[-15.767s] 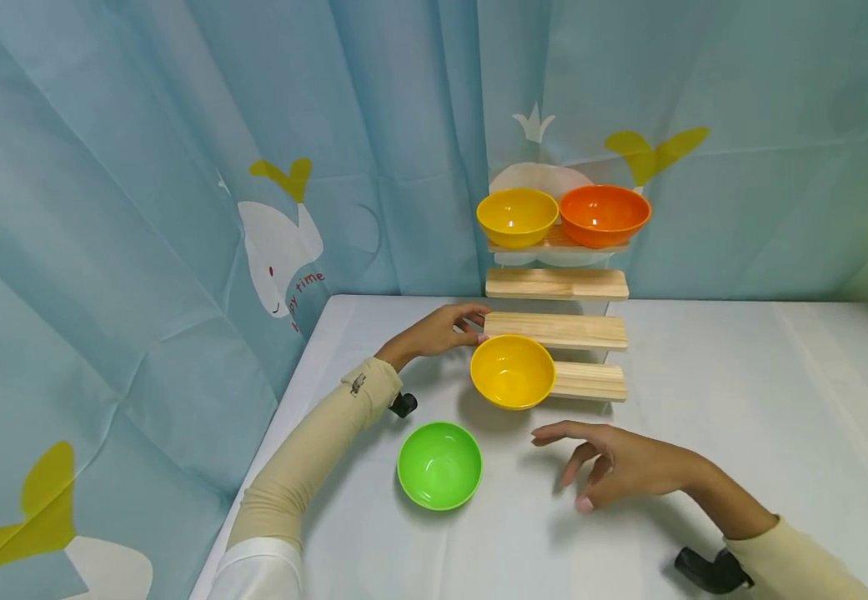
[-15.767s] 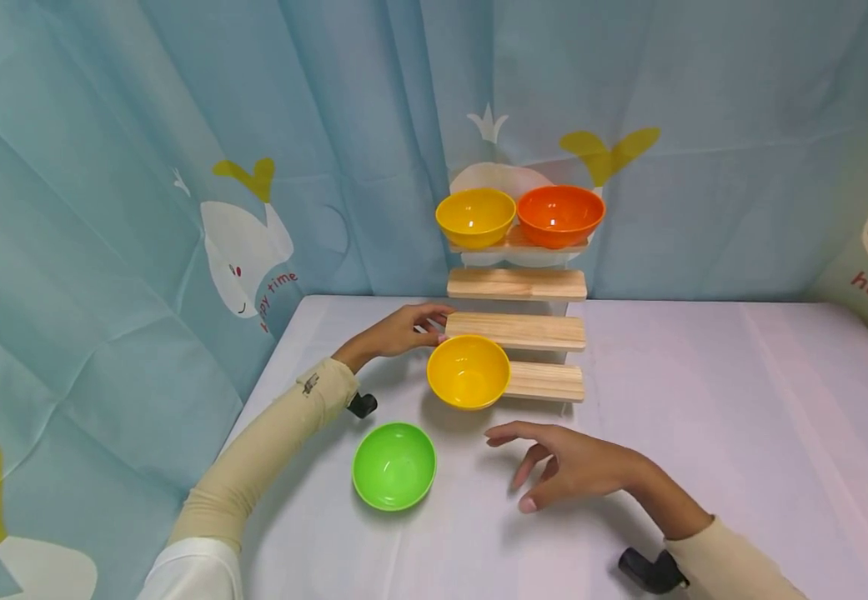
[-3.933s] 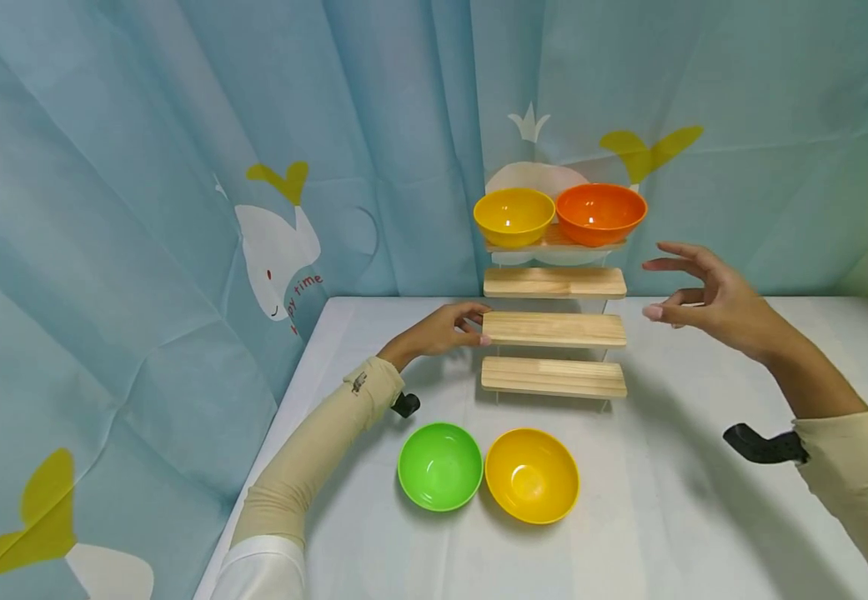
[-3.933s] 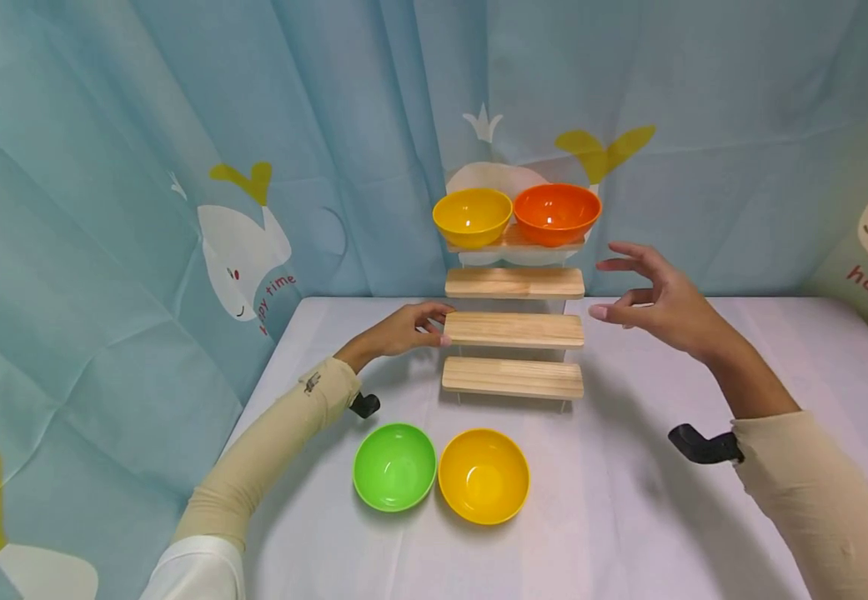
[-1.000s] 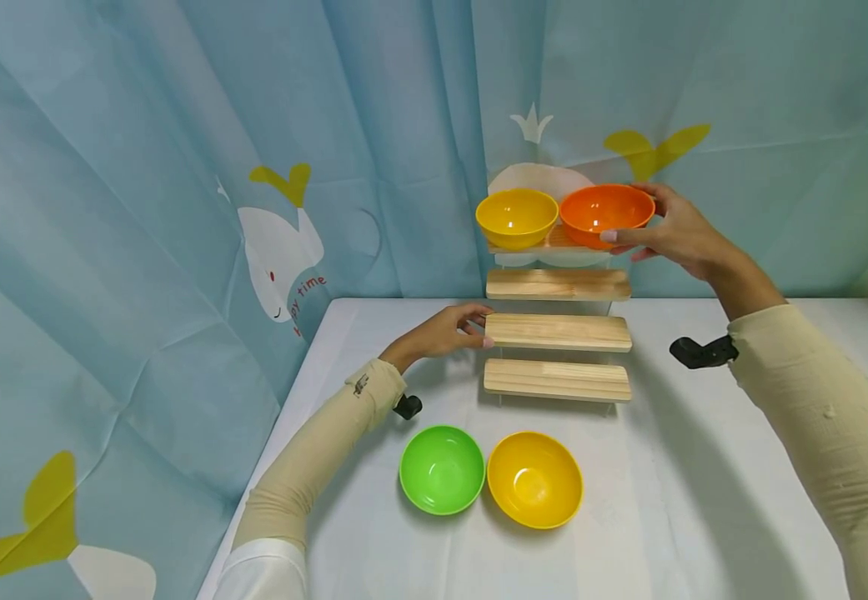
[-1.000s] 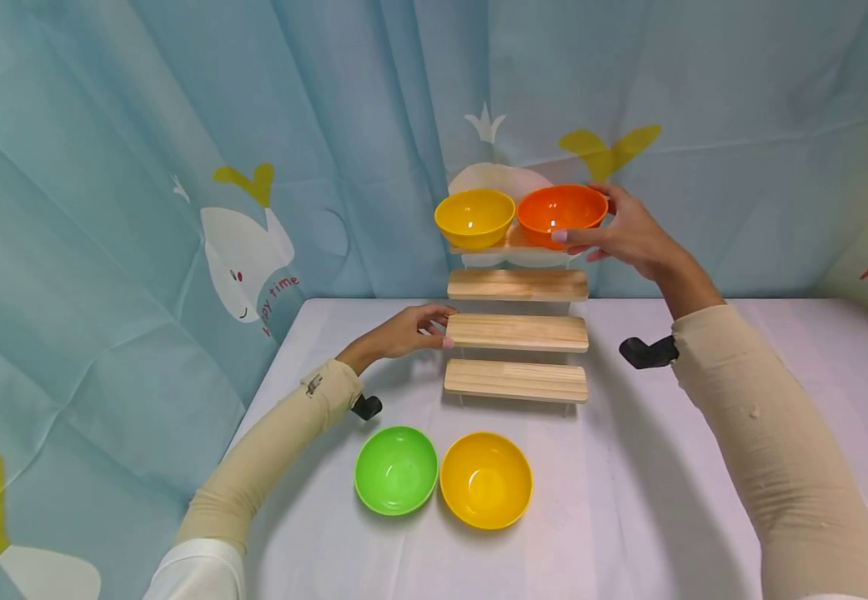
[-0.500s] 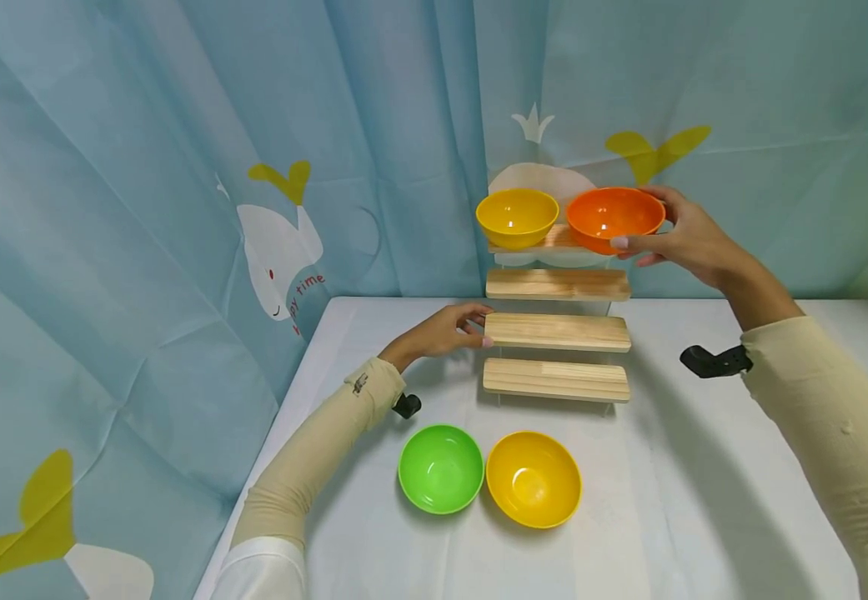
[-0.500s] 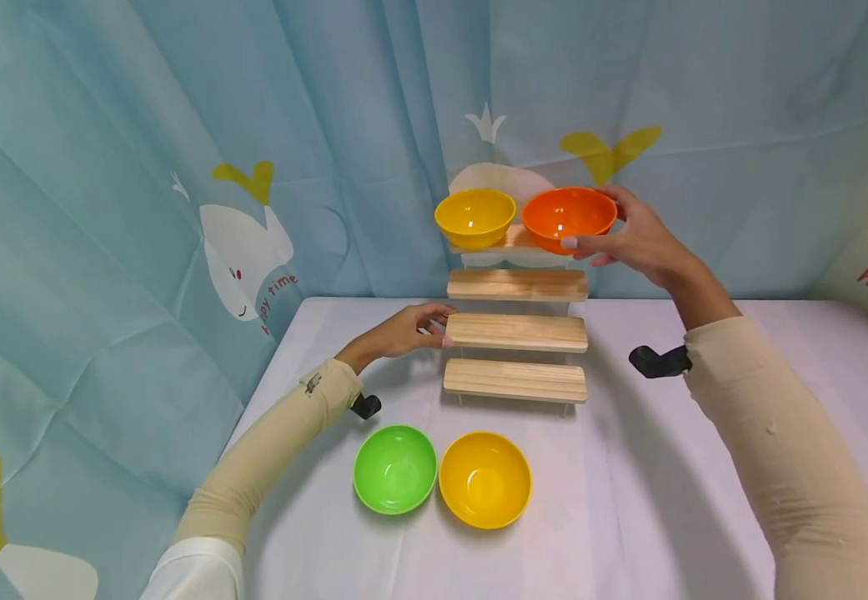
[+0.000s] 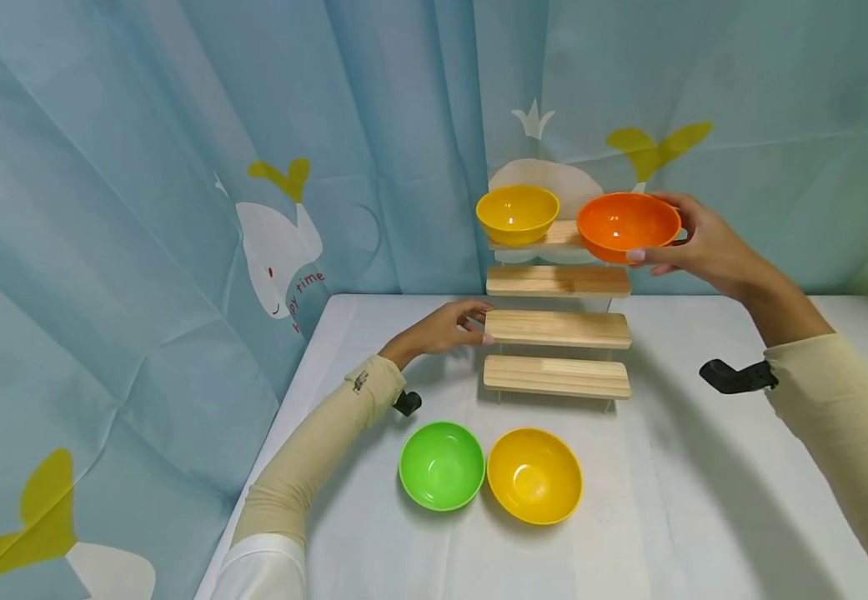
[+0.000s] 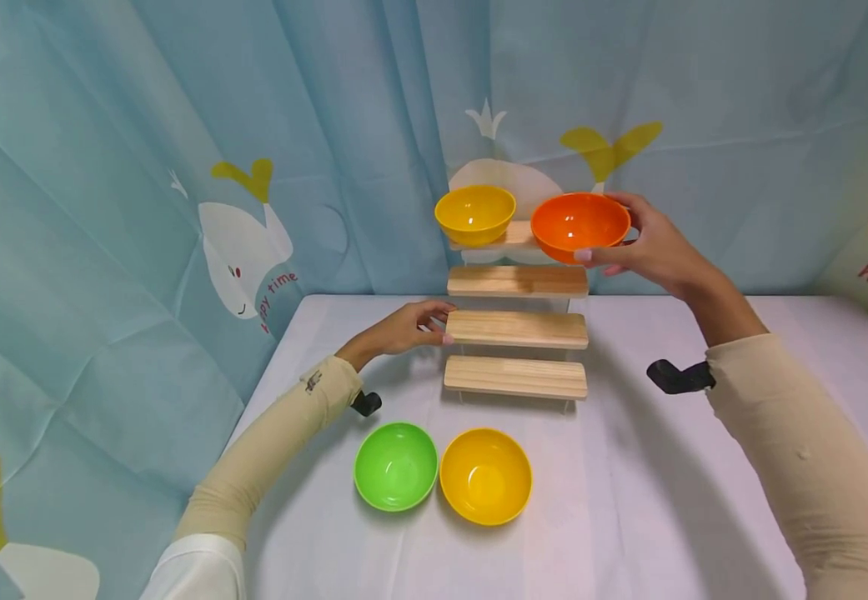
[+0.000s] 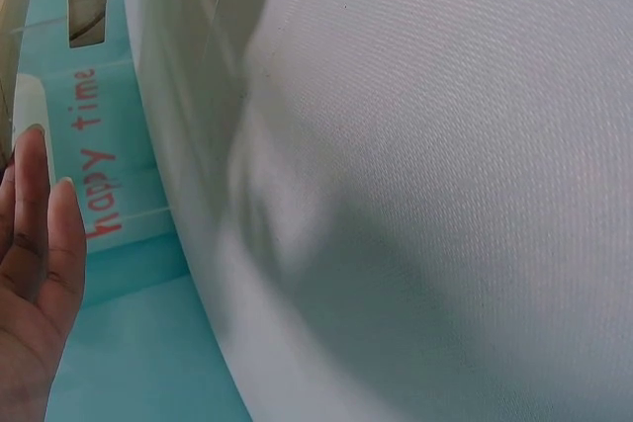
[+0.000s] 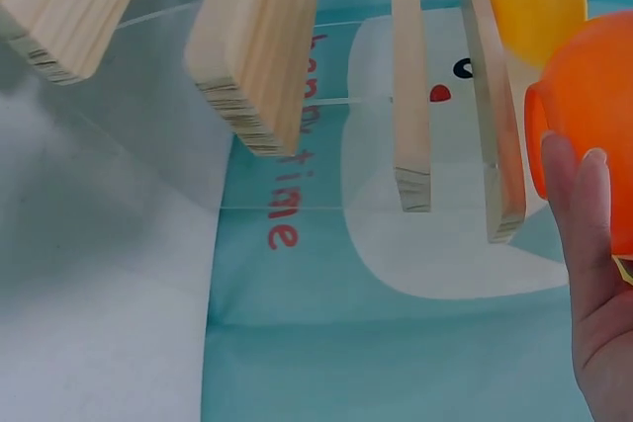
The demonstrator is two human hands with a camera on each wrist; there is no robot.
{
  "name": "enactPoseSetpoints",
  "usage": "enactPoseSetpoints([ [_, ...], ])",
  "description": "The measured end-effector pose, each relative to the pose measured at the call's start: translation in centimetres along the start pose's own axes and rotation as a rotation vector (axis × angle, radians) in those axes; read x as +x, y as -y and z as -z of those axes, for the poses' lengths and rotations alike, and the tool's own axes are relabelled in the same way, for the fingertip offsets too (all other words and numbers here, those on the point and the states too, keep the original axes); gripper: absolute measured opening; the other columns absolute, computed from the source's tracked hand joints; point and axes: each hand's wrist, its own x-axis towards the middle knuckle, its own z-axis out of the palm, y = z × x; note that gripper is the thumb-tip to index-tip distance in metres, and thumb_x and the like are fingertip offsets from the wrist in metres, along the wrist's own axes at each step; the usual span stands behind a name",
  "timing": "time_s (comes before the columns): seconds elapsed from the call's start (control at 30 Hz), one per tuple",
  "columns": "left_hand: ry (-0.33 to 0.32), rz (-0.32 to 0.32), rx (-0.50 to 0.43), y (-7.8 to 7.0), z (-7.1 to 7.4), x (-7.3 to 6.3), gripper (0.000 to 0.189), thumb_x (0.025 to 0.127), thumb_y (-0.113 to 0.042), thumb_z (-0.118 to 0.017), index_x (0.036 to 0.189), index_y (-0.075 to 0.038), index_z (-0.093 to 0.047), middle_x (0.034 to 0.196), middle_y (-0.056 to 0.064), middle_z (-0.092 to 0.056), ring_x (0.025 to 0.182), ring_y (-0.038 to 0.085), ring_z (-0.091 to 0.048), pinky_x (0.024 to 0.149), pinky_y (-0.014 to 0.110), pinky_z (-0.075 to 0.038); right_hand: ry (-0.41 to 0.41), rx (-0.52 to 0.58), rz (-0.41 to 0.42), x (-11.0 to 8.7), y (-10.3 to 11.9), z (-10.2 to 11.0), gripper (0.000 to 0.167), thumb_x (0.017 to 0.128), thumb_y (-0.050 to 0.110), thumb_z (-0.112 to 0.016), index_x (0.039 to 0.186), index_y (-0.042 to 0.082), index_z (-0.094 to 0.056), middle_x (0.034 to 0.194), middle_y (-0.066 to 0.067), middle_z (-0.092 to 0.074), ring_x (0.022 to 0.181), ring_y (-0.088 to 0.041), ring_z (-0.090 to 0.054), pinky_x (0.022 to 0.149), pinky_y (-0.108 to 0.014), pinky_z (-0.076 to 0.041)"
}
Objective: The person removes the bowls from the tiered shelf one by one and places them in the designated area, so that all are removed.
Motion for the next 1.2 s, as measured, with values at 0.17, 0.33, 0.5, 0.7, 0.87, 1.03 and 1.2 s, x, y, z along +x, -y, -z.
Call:
enactPoseSetpoints([
  [0.17,0.003,0.012,0.006,-0.1,0.1,0.0,0.061,0.096,-0.030,-0.071,0.149,-0.015,-0.047,0.143,0.011,-0.052,0.117,0.022,-0.063,0.098,0.035,-0.053,-0.006,0.019,0.014,-0.7,0.0,-0.1,0.081,0.092,0.004,-0.071,0.157,0.007,-0.023,0.123,0.010,-0.051,0.076,-0.007,-0.072,0.064,-0.022,-0.060],
  [0.33,-0.006,0.020,0.006,-0.3,0.3,-0.1,0.061,0.096,-0.029,-0.071,0.149,-0.015,-0.047,0.143,0.011,-0.052,0.117,0.023,-0.062,0.099,0.036,-0.053,-0.010,0.020,0.016,-1.2,0.0,-0.2,0.082,0.092,0.003,-0.071,0.158,0.007,-0.021,0.127,0.011,-0.047,0.078,-0.005,-0.072,0.065,-0.021,-0.060],
  [0.5,-0.002,0.015,0.005,-0.2,0.3,-0.1,0.060,0.096,-0.028,-0.071,0.149,-0.014,-0.046,0.143,0.011,-0.052,0.118,0.024,-0.062,0.099,0.035,-0.053,-0.009,-0.005,0.010,-1.9,-0.3,-0.4,0.084,0.091,0.004,-0.072,0.158,0.007,-0.022,0.129,0.010,-0.046,0.087,-0.003,-0.067,0.066,-0.021,-0.061],
  [0.7,0.000,0.009,-0.006,-0.1,0.1,-0.2,0.061,0.096,-0.026,-0.071,0.150,-0.012,-0.046,0.143,0.012,-0.052,0.118,0.025,-0.062,0.098,0.035,-0.053,-0.013,-0.013,0.053,-2.8,-0.9,-0.6,0.083,0.088,-0.003,-0.072,0.156,0.006,-0.024,0.130,0.010,-0.046,0.091,-0.005,-0.064,0.065,-0.022,-0.061],
  [0.87,-0.002,0.005,-0.006,-0.1,0.0,-0.1,0.061,0.096,-0.026,-0.071,0.150,-0.011,-0.046,0.144,0.012,-0.051,0.118,0.024,-0.062,0.098,0.034,-0.053,-0.016,0.005,0.055,-3.6,-1.3,-0.8,0.083,0.087,-0.007,-0.072,0.155,0.007,-0.026,0.130,0.009,-0.047,0.088,-0.007,-0.065,0.065,-0.024,-0.061],
  [1.03,0.000,0.003,-0.005,0.2,0.0,-0.1,0.061,0.096,-0.027,-0.071,0.149,-0.012,-0.046,0.145,0.011,-0.051,0.118,0.024,-0.062,0.100,0.035,-0.053,-0.020,-0.027,0.047,-4.7,-1.8,-1.2,0.086,0.086,-0.007,-0.073,0.155,0.005,-0.024,0.129,0.012,-0.046,0.087,-0.007,-0.065,0.066,-0.022,-0.061],
  [1.2,-0.001,0.007,-0.010,0.3,-0.1,-0.2,0.060,0.096,-0.028,-0.071,0.149,-0.014,-0.047,0.143,0.011,-0.052,0.119,0.024,-0.062,0.100,0.035,-0.053,-0.015,-0.040,0.033,-5.8,-2.2,-1.6,0.087,0.084,-0.007,-0.075,0.155,0.004,-0.025,0.128,0.013,-0.047,0.090,-0.006,-0.064,0.067,-0.022,-0.061],
])
